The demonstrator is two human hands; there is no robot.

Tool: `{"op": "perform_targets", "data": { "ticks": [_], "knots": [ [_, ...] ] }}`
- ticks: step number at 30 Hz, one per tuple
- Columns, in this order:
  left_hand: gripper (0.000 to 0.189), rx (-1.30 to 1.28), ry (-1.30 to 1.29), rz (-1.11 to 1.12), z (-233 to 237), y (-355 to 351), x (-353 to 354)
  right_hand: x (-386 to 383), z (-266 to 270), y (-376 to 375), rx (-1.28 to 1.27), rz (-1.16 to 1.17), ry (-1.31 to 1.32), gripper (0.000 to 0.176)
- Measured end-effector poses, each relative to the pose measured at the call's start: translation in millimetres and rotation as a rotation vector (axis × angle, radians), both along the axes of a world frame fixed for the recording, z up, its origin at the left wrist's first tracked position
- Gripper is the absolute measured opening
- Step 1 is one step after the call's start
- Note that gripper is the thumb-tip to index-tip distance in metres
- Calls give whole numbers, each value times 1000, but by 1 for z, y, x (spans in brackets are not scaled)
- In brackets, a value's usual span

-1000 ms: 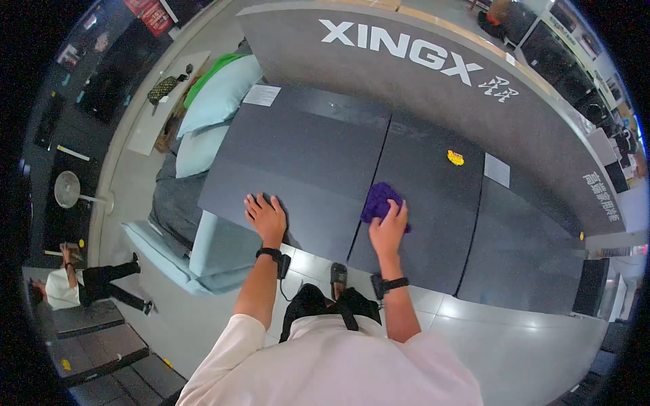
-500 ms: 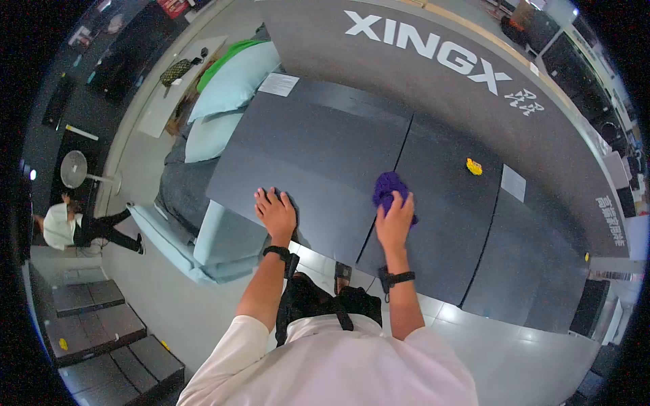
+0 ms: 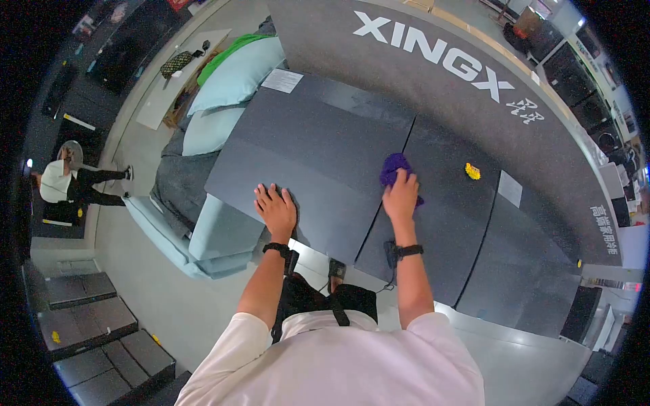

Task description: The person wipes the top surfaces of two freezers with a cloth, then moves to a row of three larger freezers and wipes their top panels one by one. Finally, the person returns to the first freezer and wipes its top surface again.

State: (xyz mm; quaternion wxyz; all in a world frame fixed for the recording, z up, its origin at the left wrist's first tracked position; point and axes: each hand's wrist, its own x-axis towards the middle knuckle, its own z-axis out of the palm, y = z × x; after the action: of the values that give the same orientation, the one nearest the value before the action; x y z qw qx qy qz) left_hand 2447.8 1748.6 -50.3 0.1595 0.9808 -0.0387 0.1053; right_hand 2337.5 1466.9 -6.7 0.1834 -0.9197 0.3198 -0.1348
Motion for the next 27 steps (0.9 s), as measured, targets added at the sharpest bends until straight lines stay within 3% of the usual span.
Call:
{"op": "perform_targets", "data": {
  "ticks": [4,7,15,20,22,25,27],
  "knots": [
    [48,10,12,2,2,0,0,-18,16,54,-2,258,85,48],
    [48,3,22,-2,2,0,-1,-23,24,61,37,320,153,48],
    [48,-7,28,-5,3,0,1,36,5,-63,-1,-31,188,55],
    [47,-5,60,-8,9,1,0,75,14,-25,67,162,271,68],
    [47,-6,42,-9,7,0,2,78,29,5,-65,199,273,65],
    [47,25,39,-38,1,6,3,79,10,-23,-44,345,214,63],
    [48,26,57,-28,1,4,2,78,7,-53,-47,243,252,61]
  ]
}}
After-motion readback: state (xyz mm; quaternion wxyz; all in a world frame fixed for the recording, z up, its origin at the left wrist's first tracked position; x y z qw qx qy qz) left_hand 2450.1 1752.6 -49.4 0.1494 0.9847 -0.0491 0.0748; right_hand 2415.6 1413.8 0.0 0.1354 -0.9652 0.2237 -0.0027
